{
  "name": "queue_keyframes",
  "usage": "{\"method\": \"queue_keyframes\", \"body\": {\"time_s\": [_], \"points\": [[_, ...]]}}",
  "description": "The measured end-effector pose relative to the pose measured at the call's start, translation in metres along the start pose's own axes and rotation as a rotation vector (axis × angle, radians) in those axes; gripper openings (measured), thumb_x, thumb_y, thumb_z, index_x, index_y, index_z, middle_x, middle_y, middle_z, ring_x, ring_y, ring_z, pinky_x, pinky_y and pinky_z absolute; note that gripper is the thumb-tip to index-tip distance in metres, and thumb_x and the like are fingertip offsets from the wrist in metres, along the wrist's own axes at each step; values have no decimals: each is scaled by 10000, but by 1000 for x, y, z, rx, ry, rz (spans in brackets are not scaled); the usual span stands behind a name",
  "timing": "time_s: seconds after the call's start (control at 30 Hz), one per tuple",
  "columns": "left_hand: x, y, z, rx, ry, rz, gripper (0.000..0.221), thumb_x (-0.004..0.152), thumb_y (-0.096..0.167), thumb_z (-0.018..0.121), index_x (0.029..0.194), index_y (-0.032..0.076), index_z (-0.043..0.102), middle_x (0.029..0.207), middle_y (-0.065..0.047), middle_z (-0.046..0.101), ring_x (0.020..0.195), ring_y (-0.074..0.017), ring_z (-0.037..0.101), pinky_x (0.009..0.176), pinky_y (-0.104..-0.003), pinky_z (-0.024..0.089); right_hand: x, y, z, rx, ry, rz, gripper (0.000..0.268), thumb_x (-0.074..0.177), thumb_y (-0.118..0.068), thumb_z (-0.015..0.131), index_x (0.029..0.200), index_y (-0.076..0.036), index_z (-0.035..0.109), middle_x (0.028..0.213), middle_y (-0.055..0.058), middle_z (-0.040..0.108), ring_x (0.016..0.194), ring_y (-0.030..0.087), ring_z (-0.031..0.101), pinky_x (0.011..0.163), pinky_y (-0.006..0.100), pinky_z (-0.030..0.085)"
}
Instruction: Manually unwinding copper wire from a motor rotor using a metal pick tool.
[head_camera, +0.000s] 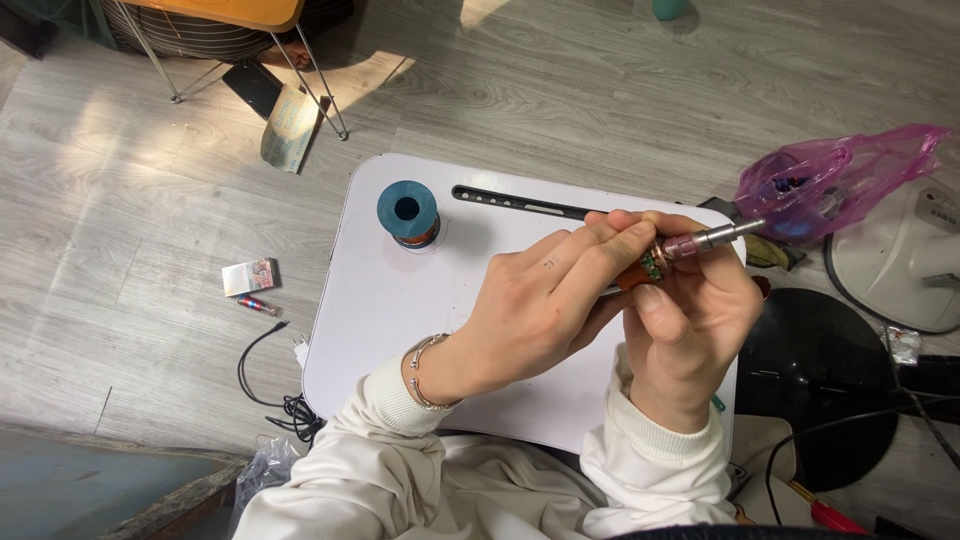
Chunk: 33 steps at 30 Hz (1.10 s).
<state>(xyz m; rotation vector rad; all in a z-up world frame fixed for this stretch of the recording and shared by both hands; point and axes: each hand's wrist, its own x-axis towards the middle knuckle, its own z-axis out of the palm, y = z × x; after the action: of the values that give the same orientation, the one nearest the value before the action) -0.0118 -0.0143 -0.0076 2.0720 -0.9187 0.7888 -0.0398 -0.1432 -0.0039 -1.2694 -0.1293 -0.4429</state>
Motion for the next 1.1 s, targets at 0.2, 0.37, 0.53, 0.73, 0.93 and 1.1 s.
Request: {"method": "queue_keyframes", "body": {"time_s": [0.2, 0.37, 0.53, 0.73, 0.93, 1.1], "points": [[1, 1, 4, 18, 12, 0, 271, 1088, 204, 573, 1316, 59, 561, 1081, -34, 688, 808, -175, 663, 516, -290, 432, 0, 4, -1, -4, -3, -29, 410, 837, -191, 636, 1194, -5, 562, 1136, 187, 668, 1086, 324, 694, 1080, 443, 604], [5, -2, 1, -99, 76, -43, 338, 950, 142, 696, 1236, 28, 557, 1046, -46, 696, 830, -188, 714, 606, -270, 510, 11, 12, -4, -53, -67, -118, 456, 845, -169, 626, 1217, 80, 539, 1175, 282, 644, 1068, 283, 660, 993, 396, 566], [15, 3, -11, -283, 174, -136, 373, 866, 45, 765, 1166, -29, 557, 1016, -131, 725, 832, -268, 748, 679, -306, 595, 12, 23, -14, -192, -67, -257, 408, 907, -137, 597, 1198, 144, 541, 1087, 299, 642, 991, 285, 664, 882, 397, 589], [3, -13, 1, -260, 140, -200, 424, 895, 165, 731, 1230, -13, 541, 980, -110, 741, 773, -244, 755, 615, -305, 586, 10, 17, -9, -150, -41, -246, 326, 957, -110, 564, 1139, 161, 577, 967, 263, 664, 845, 244, 663, 771, 346, 574], [-1, -16, 4, -194, -20, -265, 487, 990, 358, 584, 1317, 21, 453, 1056, -57, 643, 706, -249, 665, 478, -370, 441, 4, 14, -8, -134, -37, 15, 260, 935, -54, 591, 1131, 115, 609, 955, 194, 694, 880, 234, 675, 805, 284, 555], [1, -16, 2, -214, -36, -276, 471, 994, 363, 559, 1303, 23, 455, 1030, -39, 653, 692, -248, 660, 483, -371, 444, 3, 21, -18, -145, -60, 25, 197, 910, -109, 619, 1030, 46, 634, 664, 57, 497, 544, 131, 430, 442, 252, 323]]}}
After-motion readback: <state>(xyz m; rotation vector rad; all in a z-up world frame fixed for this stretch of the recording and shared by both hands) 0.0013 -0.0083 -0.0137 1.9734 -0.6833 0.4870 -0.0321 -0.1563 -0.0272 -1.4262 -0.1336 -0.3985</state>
